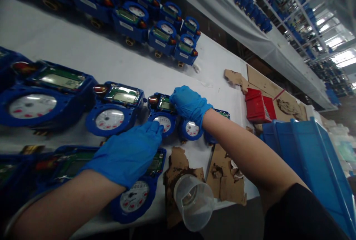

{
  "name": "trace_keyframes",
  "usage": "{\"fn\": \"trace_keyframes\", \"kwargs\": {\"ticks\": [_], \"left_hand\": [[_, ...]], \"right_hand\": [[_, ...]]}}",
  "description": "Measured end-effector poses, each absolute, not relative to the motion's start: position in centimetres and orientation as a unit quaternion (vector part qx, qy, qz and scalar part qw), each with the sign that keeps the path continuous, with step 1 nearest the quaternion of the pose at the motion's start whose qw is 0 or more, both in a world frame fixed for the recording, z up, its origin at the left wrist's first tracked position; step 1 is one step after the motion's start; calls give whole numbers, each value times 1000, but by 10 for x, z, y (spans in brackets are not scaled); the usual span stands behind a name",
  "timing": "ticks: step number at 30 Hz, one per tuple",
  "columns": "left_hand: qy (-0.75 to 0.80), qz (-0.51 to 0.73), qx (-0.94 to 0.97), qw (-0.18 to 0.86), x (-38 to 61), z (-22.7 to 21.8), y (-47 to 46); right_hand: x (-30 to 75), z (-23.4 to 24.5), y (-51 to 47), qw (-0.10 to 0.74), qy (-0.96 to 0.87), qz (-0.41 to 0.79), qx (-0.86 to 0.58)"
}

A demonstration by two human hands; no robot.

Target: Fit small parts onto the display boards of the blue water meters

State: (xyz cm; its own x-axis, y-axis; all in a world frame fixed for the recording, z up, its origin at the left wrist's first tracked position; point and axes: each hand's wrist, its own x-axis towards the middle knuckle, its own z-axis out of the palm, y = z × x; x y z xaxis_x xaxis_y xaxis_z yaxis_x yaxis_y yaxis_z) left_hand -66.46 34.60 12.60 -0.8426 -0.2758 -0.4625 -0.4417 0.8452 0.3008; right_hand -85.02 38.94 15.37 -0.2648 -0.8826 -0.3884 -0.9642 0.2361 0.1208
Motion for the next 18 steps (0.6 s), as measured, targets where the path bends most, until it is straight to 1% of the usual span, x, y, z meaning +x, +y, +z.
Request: {"fn": "trace_keyframes", "kwargs": {"ticks": [4, 16, 18], "left_hand": [[930, 214, -193, 227, -665, 127, 346], [930, 217, -184, 232, -667, 132, 346], [932, 212, -182, 230, -666, 131, 346]], "right_hand": [[-852, 148, 389, 116, 777, 176, -594], [-847, 149, 387, 129, 777, 187, -587], [-848, 146, 388, 124, 781, 172, -587]]}}
